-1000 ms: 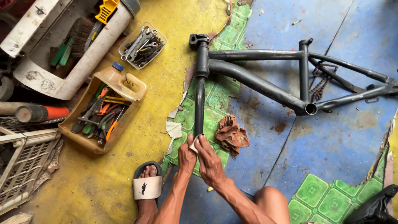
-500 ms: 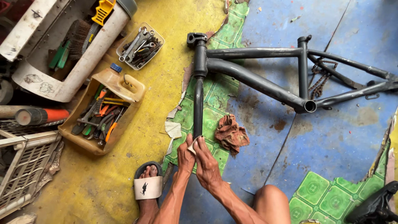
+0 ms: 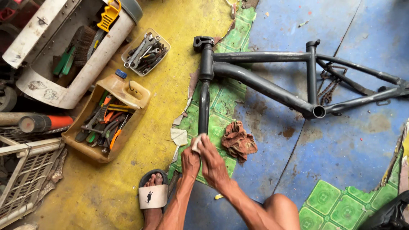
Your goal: The person scrubs a bicycle fork and frame with a small abrasive pad, then wipes the fork with a cloth. The person lifts the fork and places it against a wall near other bicycle parts.
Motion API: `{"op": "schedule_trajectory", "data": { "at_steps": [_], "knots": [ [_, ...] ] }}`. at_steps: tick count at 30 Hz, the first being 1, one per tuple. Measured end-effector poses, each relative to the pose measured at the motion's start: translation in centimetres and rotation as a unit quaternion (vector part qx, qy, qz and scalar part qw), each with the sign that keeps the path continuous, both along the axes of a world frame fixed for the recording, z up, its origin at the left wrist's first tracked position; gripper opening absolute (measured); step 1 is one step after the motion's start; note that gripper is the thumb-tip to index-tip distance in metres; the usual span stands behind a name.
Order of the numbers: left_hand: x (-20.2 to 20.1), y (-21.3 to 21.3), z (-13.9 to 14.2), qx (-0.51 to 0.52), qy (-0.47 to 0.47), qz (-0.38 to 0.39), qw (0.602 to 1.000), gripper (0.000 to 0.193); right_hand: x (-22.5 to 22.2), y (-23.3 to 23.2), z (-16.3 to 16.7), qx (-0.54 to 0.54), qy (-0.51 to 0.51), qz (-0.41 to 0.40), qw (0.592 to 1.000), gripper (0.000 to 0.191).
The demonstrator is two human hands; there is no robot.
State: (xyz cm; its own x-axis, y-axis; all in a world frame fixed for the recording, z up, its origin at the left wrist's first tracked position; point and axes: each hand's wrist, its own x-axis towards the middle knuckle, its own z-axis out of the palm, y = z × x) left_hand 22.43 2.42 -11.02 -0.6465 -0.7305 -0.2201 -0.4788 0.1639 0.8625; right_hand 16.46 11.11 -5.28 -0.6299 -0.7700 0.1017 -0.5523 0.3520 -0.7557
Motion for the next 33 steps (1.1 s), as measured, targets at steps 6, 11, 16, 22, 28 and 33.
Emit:
{"op": "schedule_trajectory", "data": {
  "at_steps": [6,11,16,22,28,33],
  "knots": [
    [-0.5,1.1,0.9,0.006,-0.108,0.005,0.994,0.068,-9.8,-8.6,-1.3,0.004,-0.044,-0.043,0.998,0.03],
    [-1.1,2.5,1.4,0.022,-0.198,0.011,0.98,0.068,-12.8,-9.0,-0.9,0.051,0.006,0.007,0.999,0.019],
    [-0.9,4.6,0.8,-0.023,-0.179,-0.013,0.983,0.047,-7.4,-2.4,-0.9,0.064,0.079,0.049,0.994,0.041],
    [-1.6,5.4,0.1,-0.072,-0.189,-0.038,0.979,0.042,-11.3,-4.7,-3.3,0.044,0.012,0.01,0.999,0.046],
    [-1.6,2.4,1.1,-0.021,-0.225,-0.085,0.97,0.041,-13.1,-5.1,-5.2,0.089,0.024,0.035,0.995,0.05],
    [-2.9,-1.5,-0.5,-0.229,-0.208,0.003,0.951,0.039,-8.0,0.9,-7.1,0.099,0.04,0.067,0.992,0.067]
  ]
}}
